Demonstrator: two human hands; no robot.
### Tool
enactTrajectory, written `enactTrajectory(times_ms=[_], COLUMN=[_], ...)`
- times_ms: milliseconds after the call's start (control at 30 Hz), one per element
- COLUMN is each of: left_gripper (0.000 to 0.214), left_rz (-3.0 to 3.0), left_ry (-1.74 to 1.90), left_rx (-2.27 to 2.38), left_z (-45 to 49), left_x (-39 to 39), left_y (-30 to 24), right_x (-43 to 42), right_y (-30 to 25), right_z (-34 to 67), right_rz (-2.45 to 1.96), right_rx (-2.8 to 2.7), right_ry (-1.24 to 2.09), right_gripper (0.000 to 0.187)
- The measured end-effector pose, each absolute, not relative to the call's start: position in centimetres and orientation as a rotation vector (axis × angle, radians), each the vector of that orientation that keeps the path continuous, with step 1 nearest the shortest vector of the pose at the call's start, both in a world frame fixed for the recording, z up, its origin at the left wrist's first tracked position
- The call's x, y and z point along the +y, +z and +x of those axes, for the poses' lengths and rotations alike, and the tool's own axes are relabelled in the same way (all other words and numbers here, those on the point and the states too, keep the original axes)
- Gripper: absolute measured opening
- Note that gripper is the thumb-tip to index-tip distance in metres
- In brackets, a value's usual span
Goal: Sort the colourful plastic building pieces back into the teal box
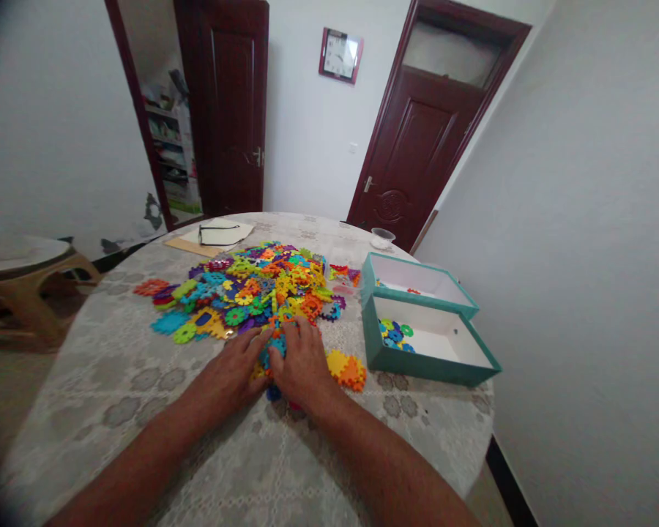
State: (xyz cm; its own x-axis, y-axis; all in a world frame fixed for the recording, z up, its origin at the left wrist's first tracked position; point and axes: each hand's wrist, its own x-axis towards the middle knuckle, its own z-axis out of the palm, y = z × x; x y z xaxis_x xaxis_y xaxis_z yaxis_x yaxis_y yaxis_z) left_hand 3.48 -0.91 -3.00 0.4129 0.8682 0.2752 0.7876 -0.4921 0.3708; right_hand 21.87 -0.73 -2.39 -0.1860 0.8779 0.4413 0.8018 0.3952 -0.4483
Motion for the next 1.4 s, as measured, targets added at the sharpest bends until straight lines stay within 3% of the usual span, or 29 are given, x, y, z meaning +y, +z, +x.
enactTrajectory(times_ms=[167,300,500,700,1033,1167,1400], left_gripper=[0.072,0.064,0.058,0.049,0.021,0.020,0.022], left_rz=[2.559,2.557,2.565,2.645,2.630,2.642,2.708], left_ry=[0.735,0.703,0.654,0.599,0.610,0.647,0.675], left_rx=[1.471,1.536,1.551,1.360,1.617,1.637,1.452], left_z=[2.4,1.9,2.3,3.6,2.8,2.6,3.3], left_x=[-0.4,-0.2,-0.8,-2.2,-1.4,-1.2,-1.3], left_y=[-3.4,-3.2,-1.7,-0.7,-1.0,-0.9,-1.3], right_x=[-0.1,0.6,-2.7,-6.7,-0.6,1.0,0.8], right_y=[-1.1,1.0,2.9,0.4,-0.4,-1.0,-2.5], right_z=[22.3,25.1,30.8,31.4,28.7,28.5,29.3], right_rz=[-1.079,-1.040,-1.533,-1.840,-1.417,-1.437,-1.411], right_rx=[-2.021,-1.975,-2.255,-2.376,-2.052,-1.643,-1.330], right_ry=[0.349,0.381,0.152,0.081,0.704,0.983,1.123], right_gripper=[0.042,0.038,0.033,0.041,0.037,0.040,0.046])
